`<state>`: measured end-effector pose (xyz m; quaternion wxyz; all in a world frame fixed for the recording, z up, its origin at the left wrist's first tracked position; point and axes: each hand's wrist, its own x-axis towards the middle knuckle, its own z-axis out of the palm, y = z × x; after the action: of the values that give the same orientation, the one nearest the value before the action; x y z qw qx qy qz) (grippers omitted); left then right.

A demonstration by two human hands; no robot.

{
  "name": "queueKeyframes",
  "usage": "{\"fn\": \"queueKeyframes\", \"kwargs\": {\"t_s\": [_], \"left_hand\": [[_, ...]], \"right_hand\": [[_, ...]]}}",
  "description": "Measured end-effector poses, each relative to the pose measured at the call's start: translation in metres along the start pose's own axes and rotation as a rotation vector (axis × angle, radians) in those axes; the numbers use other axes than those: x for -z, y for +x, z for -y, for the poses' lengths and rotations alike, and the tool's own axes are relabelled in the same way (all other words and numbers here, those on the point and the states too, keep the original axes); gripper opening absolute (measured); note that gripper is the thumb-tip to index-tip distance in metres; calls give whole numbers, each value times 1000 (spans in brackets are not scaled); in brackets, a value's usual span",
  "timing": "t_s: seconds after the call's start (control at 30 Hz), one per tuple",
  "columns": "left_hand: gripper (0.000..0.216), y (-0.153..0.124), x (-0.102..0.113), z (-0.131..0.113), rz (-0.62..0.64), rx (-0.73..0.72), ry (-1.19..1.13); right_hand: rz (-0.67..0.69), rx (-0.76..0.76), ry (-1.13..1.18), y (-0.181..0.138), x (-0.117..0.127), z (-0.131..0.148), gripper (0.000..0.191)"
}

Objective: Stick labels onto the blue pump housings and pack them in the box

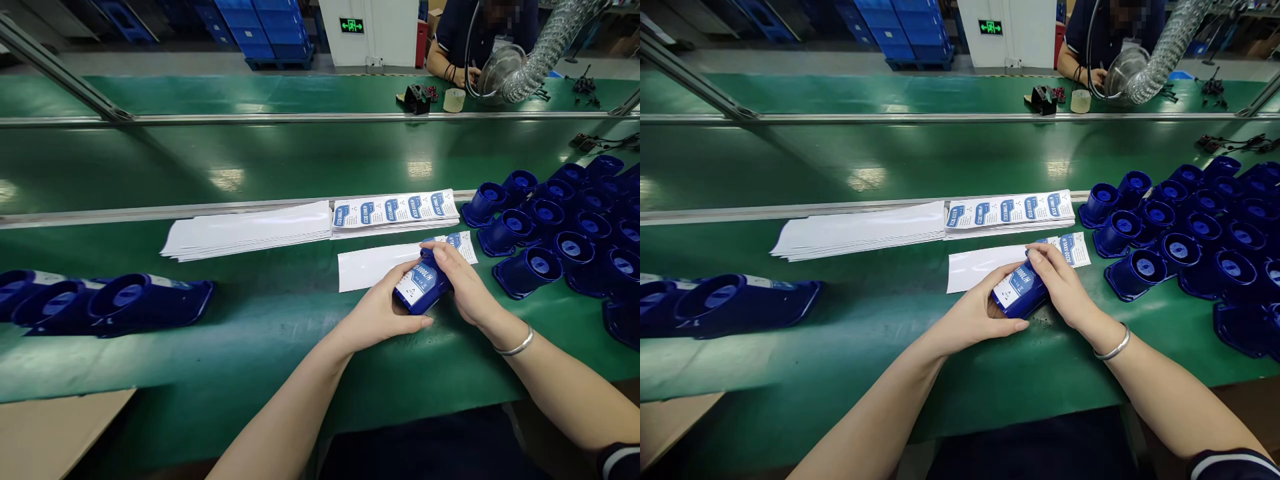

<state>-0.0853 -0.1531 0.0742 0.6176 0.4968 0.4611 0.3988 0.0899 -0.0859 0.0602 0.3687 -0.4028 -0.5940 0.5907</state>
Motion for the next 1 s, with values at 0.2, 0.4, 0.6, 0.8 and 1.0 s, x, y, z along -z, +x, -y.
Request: {"fn": "queueKeyframes", "kwargs": {"t_s": [0.2, 0.4, 0.6, 0.8, 1.0], "left_hand": [[50, 4, -1, 1, -134, 164, -480], [20, 9, -3, 9, -231, 157, -678], [18, 5, -6, 6, -175, 129, -776], [20, 5, -9, 5, -183, 142, -793], [23, 2, -9, 4, -169, 135, -774]], "right_hand": [[26, 263, -129, -6, 0, -5, 43], [113, 570, -251, -14, -2, -5, 49], [126, 744, -276, -12, 0, -8, 51], [103, 808, -251, -10, 2, -13, 52], [114, 860, -268, -8, 3, -14, 54]]}}
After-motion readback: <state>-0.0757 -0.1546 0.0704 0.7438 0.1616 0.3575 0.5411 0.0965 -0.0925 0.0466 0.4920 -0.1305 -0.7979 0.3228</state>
